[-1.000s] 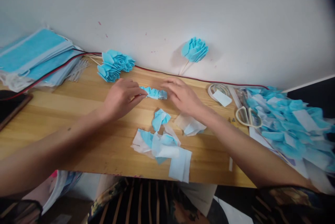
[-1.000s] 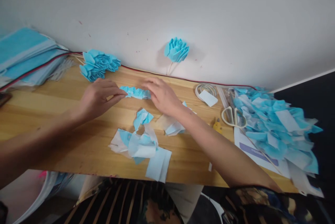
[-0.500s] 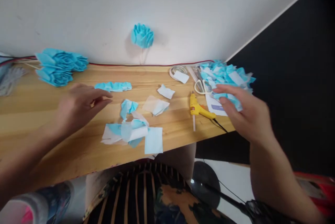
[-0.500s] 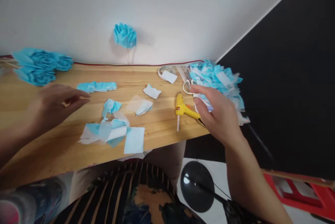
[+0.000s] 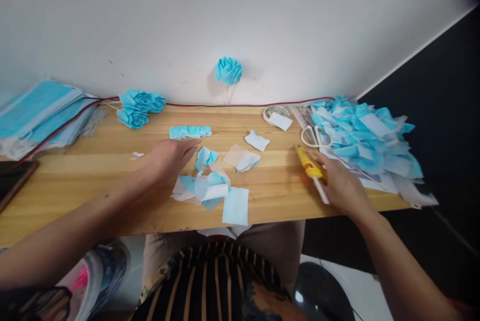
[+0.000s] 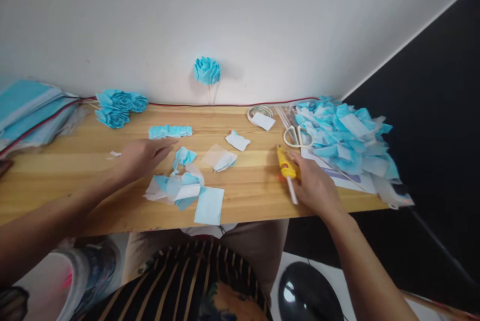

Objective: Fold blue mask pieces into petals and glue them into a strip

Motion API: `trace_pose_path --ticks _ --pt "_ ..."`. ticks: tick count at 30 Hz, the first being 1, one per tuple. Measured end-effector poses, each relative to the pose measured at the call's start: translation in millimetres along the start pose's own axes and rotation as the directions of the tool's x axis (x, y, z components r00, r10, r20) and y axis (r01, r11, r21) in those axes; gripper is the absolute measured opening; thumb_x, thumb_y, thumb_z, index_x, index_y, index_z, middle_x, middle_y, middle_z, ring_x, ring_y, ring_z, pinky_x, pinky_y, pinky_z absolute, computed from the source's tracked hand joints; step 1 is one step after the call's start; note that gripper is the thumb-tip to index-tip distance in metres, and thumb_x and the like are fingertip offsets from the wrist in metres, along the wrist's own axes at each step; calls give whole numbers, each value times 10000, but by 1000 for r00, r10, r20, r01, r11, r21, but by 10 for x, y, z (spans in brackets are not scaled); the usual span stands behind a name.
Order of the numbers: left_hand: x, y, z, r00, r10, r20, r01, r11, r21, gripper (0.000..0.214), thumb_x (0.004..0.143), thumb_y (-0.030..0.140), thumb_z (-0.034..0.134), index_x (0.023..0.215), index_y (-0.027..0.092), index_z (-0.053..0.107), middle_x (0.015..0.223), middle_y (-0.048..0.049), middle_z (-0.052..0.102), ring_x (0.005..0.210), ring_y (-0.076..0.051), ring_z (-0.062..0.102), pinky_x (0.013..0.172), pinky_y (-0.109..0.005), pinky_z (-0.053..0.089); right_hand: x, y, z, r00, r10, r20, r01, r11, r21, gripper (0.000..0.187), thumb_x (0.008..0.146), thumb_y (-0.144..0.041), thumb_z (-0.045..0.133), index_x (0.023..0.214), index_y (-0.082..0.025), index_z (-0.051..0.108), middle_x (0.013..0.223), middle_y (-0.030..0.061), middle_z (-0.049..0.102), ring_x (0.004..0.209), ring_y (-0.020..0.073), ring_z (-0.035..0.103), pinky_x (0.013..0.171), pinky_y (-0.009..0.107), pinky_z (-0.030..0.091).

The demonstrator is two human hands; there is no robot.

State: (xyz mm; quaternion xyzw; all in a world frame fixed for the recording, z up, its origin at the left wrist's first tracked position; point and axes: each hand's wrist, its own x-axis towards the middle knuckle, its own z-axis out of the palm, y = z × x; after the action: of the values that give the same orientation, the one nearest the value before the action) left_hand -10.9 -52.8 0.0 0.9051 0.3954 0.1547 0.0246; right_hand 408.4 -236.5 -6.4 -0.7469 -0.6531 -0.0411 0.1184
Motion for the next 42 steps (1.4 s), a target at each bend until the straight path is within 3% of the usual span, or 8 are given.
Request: trace_pose_path --ticks 2,5,8,11,16,22,30,42 --pt "63 50 4 993 -73 91 69 996 48 392 1009 330 428 1267 240 708 990 -90 809 801 -262 750 610 -304 445 34 -56 -144 983 170 -63 -155 968 196 563 811 -293 657 1368 -264 580 1119 169 752 852 336 725 676 445 582" --pt "173 129 4 953 -197 229 162 973 163 467 1019 327 393 1424 222 600 1003 -128 800 844 -297 750 607 -318 435 137 -317 -342 918 396 -33 -305 755 581 258 839 -380 662 1061 -256 706 957 114 766 511 183 574 478 350 478" --pt "248 191 3 911 -275 308 187 940 286 493 1039 331 343 1482 228 535 964 -136 790 846 -302 743 617 -317 427 313 -705 -407 940 323 106 -282 568 773 312 891 -488 596 965 -207 707 925 89 747 479 114 509 430 281 401" --pt "276 209 19 892 -285 350 163 926 341 509 1046 309 297 1513 232 485 970 -144 778 866 -311 739 629 -318 425 557 -1080 -325 966 141 217 -259 474 842 372 912 -532 572 1017 -196 694 942 73 744 497 95 530 453 258 421" --pt "300 165 86 888 -275 369 162 937 309 523 1028 280 292 1526 245 448 977 -143 770 871 -317 733 642 -322 428 1017 -1508 -84 958 -11 286 -249 460 853 330 899 -507 594 906 -187 671 912 53 734 502 77 529 428 222 387" --pt "318 95 150 900 -253 355 155 947 283 482 1021 267 312 1458 246 514 894 -130 761 837 -299 729 658 -317 435 1361 -1702 166 939 -75 337 -277 421 864 447 839 -616 633 894 -173 648 788 35 696 514 73 507 389 180 343" --pt "315 67 166 925 -187 330 94 956 278 419 997 223 341 1269 211 659 826 -138 741 811 -324 725 616 -341 431 1467 -1765 289 924 -99 370 -293 441 848 413 839 -599 658 780 -191 632 741 41 652 630 112 582 395 162 382" --pt "285 62 166 932 -193 306 111 957 267 444 1022 256 342 1339 207 649 886 -121 737 855 -291 699 670 -348 432 1462 -1756 294 932 -114 345 -277 391 878 367 852 -569 689 883 -209 627 737 26 643 668 128 619 392 164 413"
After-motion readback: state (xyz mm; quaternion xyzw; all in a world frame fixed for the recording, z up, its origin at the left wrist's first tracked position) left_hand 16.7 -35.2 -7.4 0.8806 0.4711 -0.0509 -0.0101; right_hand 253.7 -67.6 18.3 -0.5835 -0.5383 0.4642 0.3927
